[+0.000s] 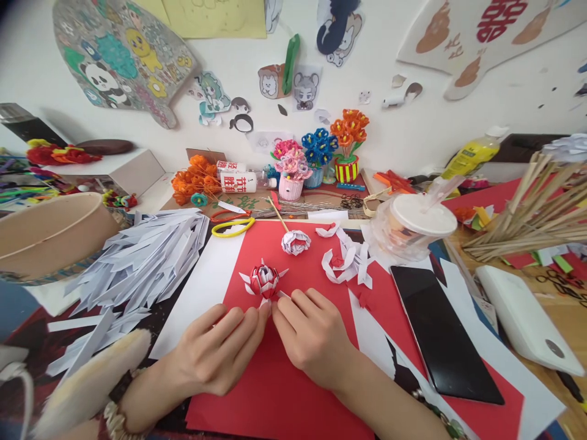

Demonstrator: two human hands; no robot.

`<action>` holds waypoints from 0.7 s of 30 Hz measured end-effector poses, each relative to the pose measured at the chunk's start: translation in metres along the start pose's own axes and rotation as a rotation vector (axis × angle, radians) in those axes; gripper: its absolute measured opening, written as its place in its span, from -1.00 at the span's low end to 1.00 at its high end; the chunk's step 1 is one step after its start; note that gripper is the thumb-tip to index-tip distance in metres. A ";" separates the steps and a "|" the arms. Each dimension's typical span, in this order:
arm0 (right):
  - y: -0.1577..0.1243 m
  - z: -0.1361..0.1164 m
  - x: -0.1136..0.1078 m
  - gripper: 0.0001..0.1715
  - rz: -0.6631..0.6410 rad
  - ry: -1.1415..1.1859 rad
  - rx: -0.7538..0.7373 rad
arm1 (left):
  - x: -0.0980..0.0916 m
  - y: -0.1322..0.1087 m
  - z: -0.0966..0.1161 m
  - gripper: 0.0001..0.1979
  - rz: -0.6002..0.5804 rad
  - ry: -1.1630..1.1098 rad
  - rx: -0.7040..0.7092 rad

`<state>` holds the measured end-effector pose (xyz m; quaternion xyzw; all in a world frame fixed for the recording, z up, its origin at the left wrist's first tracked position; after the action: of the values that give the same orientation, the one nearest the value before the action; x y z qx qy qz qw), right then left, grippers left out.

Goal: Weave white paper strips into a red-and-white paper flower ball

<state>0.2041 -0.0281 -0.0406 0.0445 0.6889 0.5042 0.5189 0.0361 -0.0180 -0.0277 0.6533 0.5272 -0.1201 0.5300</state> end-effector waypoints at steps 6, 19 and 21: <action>0.000 -0.001 0.002 -0.56 -0.029 -0.030 -0.064 | 0.000 0.003 0.004 -0.80 -0.102 -0.062 0.033; 0.000 0.001 0.000 -0.58 -0.061 0.004 -0.030 | 0.000 0.002 0.000 -0.75 -0.123 -0.158 -0.223; 0.000 0.002 -0.001 -0.58 -0.052 0.023 -0.008 | 0.000 0.001 0.001 -0.75 -0.100 -0.136 -0.198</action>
<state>0.2062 -0.0271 -0.0395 0.0185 0.6938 0.4938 0.5239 0.0371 -0.0185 -0.0271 0.5608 0.5312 -0.1378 0.6199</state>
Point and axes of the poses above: each hand's wrist, its own y-axis towards the middle knuckle, its own x-axis out of the palm, z = x × y, the point moved 2 cm from there along y, towards the middle knuckle, and after that the axes turned 2 degrees about -y, right-handed, at the moved point
